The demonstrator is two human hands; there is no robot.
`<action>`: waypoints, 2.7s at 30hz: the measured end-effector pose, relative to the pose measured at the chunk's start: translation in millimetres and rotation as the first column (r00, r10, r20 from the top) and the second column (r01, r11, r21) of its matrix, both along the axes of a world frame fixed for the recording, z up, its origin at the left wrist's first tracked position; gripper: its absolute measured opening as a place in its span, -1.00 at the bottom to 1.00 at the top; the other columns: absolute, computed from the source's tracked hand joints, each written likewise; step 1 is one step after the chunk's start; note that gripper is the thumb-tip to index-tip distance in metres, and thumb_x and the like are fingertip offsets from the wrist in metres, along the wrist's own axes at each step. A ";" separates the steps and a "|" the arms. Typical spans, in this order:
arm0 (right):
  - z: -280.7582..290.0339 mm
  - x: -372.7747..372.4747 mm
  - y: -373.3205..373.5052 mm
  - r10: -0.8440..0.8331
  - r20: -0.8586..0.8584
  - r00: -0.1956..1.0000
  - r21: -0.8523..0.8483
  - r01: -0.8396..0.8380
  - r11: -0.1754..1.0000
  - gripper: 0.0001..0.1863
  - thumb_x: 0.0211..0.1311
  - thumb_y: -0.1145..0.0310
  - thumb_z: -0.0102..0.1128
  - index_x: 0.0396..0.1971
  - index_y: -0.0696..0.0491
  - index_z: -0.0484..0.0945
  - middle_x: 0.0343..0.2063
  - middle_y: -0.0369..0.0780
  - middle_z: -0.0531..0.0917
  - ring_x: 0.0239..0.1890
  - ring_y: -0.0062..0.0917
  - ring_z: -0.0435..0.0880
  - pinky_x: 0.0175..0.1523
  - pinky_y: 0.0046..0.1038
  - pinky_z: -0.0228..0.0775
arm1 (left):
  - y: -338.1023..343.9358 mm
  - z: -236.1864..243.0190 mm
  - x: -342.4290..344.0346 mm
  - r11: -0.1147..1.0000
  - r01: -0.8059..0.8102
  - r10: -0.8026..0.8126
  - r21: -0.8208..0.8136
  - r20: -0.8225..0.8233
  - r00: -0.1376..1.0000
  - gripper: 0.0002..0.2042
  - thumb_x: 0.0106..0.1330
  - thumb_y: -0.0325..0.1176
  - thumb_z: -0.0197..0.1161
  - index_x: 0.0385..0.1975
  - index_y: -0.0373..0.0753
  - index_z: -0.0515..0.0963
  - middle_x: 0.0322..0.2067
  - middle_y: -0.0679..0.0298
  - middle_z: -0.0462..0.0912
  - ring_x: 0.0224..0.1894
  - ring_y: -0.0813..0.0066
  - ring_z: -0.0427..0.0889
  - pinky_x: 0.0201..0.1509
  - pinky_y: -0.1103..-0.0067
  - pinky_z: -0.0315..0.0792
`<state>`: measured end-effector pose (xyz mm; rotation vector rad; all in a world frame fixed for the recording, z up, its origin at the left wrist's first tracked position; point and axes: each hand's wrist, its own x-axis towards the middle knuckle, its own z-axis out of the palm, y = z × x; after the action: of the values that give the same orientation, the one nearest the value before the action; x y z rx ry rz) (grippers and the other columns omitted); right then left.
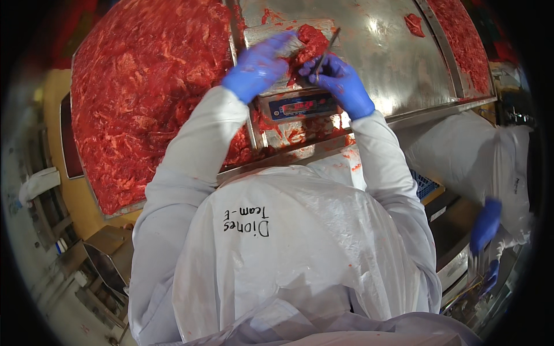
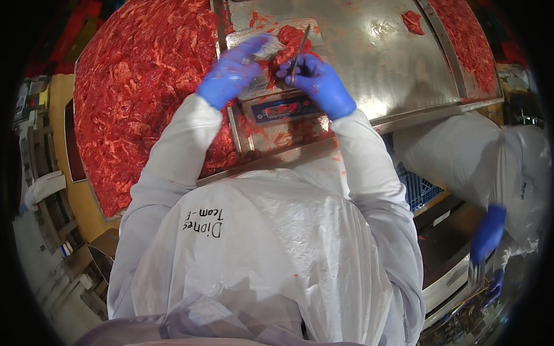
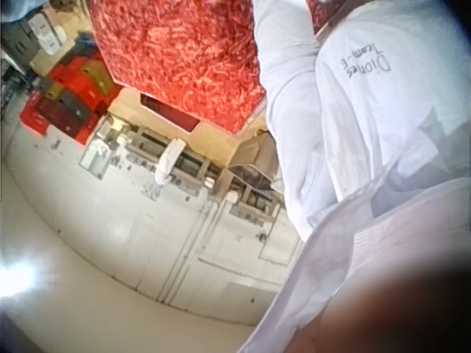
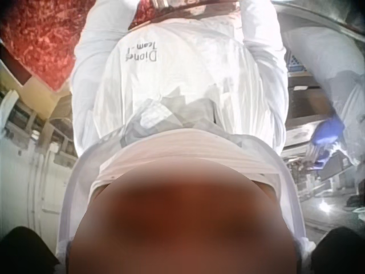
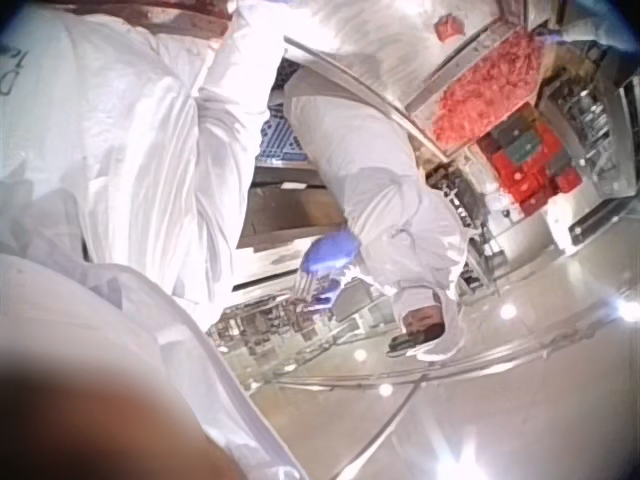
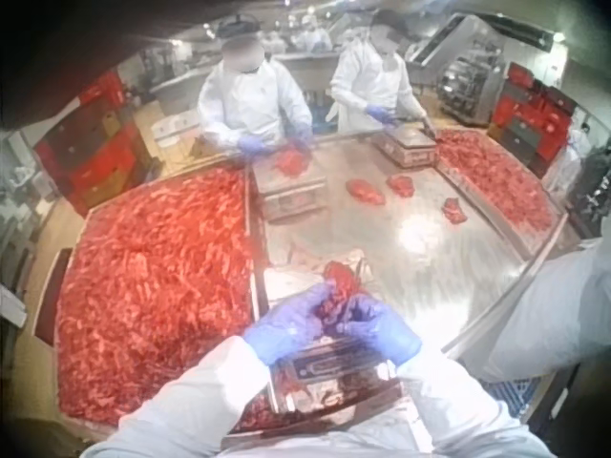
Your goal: The person repeatedly picks up pieces of raw red meat from a large pile, trims them with a knife, and places the trimmed pieces onto a digital scale. The person continues this cycle throughout the clip.
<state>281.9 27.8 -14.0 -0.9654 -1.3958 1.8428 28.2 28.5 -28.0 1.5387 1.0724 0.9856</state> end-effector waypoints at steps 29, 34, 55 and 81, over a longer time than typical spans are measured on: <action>-47.9 119.2 -74.0 -0.261 0.167 0.951 -0.094 0.279 0.956 -0.75 0.31 0.59 0.35 -0.05 0.16 0.56 -0.04 -0.17 0.73 0.03 -0.47 0.71 0.25 -0.41 0.55 | -51.9 -59.2 -118.2 0.783 -0.595 0.379 -0.183 -0.617 0.689 -0.48 0.29 -0.47 0.31 0.30 -0.22 0.57 0.27 -0.04 0.60 0.27 -0.03 0.62 0.39 0.29 0.48; 11.1 55.5 -19.8 0.226 0.155 0.962 -0.019 -0.226 0.974 -0.81 0.29 0.49 0.38 -0.15 0.11 0.57 -0.06 -0.19 0.72 0.00 -0.53 0.64 0.15 -0.45 0.49 | 5.7 -4.3 -9.9 0.858 -0.195 0.449 0.475 -0.512 0.732 -0.27 0.22 -0.40 0.30 0.48 -0.27 0.33 0.37 -0.08 0.49 0.44 -0.12 0.39 0.53 0.24 0.31; -30.4 21.2 48.8 -0.652 0.263 0.711 0.826 0.183 0.533 -0.45 0.39 0.24 0.41 0.27 0.13 0.50 0.11 0.01 0.70 0.08 -0.19 0.76 0.17 -0.23 0.58 | -122.6 -20.3 -121.2 0.890 -0.454 0.032 -0.041 -0.988 0.151 -0.64 0.37 -0.41 0.28 0.17 -0.07 0.63 0.29 -0.13 0.53 0.25 -0.12 0.60 0.32 0.19 0.53; -46.7 27.6 -106.7 -0.170 0.065 0.983 -0.061 0.174 0.983 -0.66 0.39 0.43 0.38 0.10 0.16 0.59 -0.22 -0.33 0.68 -0.18 -0.63 0.65 0.03 -0.50 0.52 | -1.6 44.7 -27.2 0.941 -0.113 0.280 0.318 -0.550 0.787 -0.53 0.19 -0.24 0.54 0.08 -0.22 0.62 0.13 0.02 0.59 0.12 0.07 0.68 0.27 0.34 0.56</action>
<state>309.5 -78.9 -60.6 -1.1459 -1.2504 1.7538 1.0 26.9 16.8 2.0699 1.6149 0.8275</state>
